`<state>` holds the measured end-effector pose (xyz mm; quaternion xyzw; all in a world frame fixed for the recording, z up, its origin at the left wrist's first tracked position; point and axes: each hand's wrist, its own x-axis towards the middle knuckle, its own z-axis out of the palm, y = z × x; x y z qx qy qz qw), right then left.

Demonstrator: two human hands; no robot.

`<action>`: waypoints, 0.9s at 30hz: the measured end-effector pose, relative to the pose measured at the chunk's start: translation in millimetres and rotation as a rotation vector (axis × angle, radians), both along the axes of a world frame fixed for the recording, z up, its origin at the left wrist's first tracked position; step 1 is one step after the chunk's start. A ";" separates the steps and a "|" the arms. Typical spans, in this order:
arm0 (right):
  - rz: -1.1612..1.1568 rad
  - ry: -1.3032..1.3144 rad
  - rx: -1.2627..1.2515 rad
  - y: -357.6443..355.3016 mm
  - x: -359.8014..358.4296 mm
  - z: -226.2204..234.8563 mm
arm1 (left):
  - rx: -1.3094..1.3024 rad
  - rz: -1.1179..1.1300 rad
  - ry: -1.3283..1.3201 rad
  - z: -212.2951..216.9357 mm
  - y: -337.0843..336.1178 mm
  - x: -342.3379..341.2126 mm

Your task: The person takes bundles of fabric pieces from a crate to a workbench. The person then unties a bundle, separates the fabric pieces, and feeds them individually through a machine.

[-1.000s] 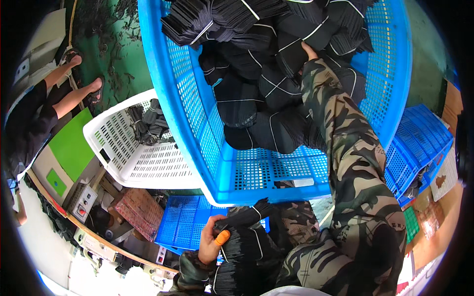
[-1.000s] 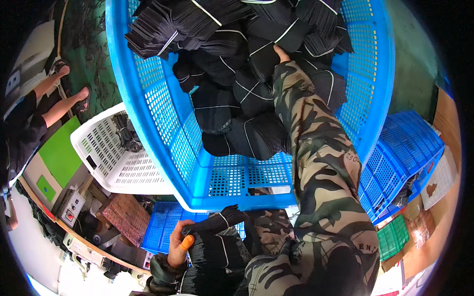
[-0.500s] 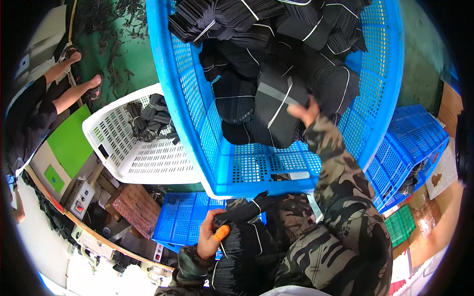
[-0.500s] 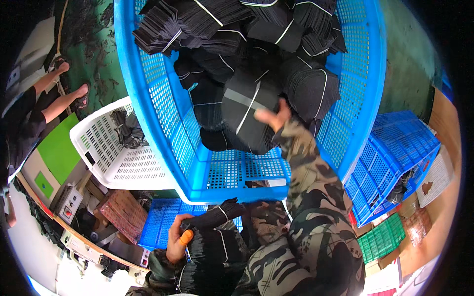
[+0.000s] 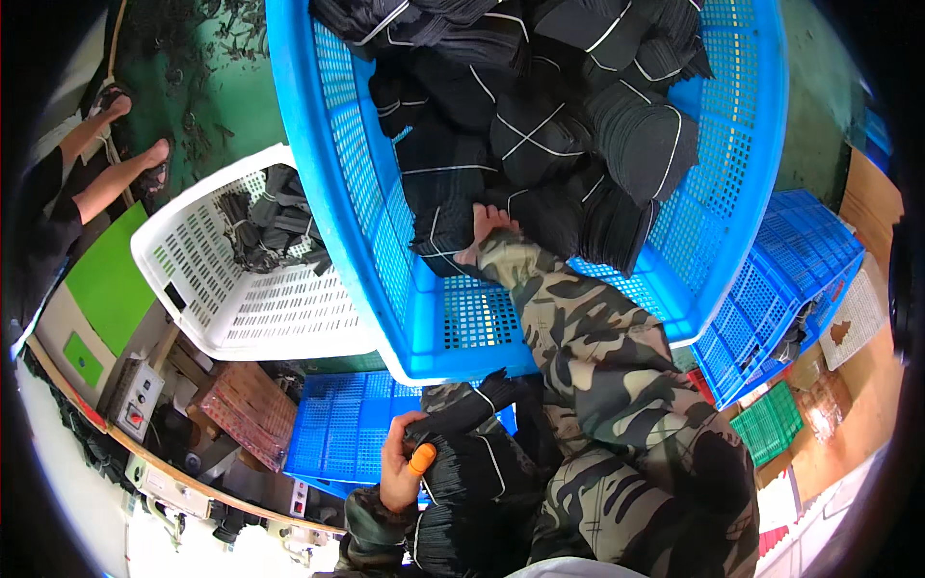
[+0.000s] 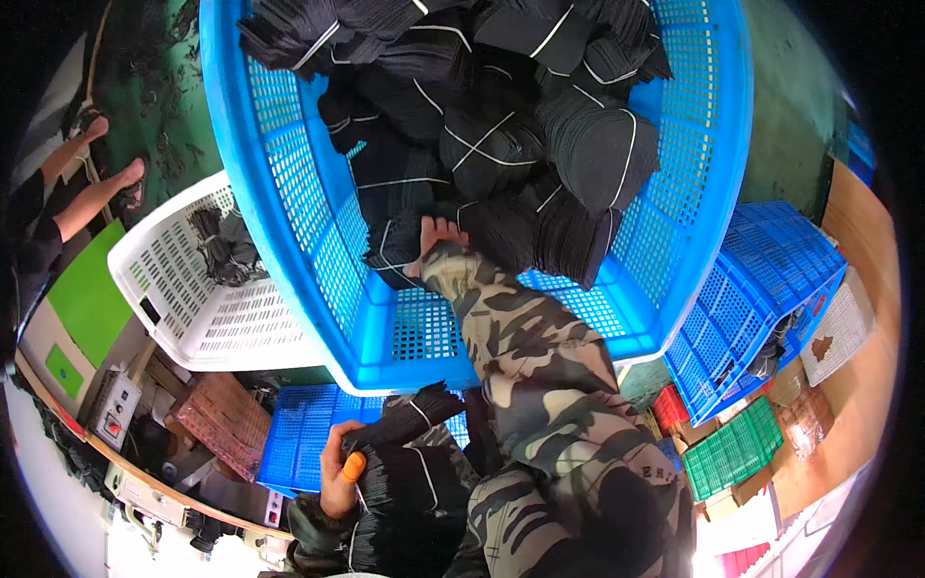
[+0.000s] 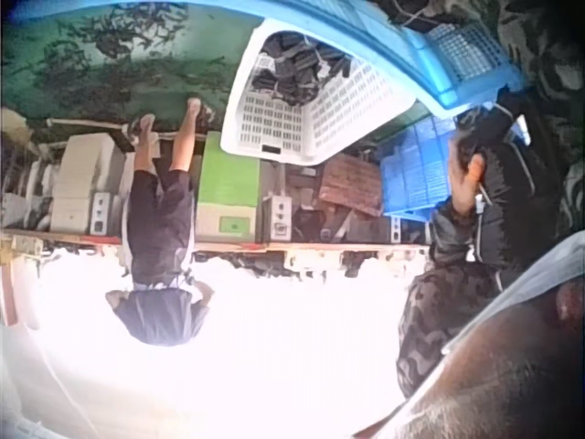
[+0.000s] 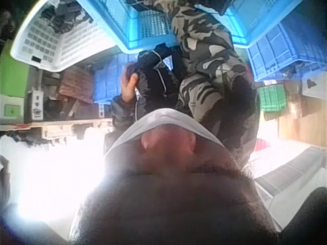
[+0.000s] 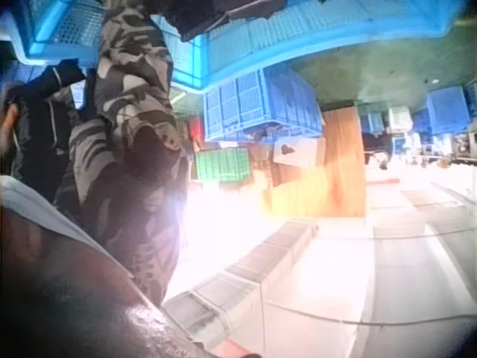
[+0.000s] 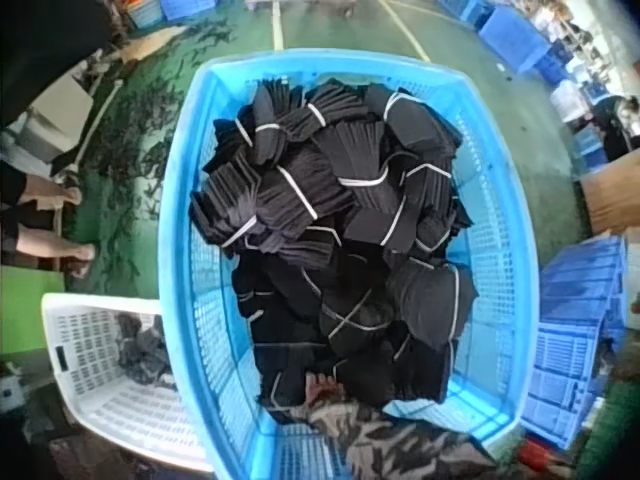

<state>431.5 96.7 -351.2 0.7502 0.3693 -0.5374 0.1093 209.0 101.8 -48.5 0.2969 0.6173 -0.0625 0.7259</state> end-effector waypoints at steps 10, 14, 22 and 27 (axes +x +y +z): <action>-0.062 -0.502 0.096 74.2 187.9 -35.8 | 0.002 0.040 -0.033 -12.4 -20.1 -13.5; 0.119 -0.347 -0.165 92.7 179.3 -25.3 | 0.019 0.089 0.002 -2.4 -11.9 -10.2; 0.009 -0.249 0.126 54.0 226.2 8.7 | 0.039 0.080 -0.107 2.1 -17.0 -3.8; -0.056 0.437 0.387 67.0 155.3 35.6 | 0.099 0.094 0.048 21.8 -25.3 -37.0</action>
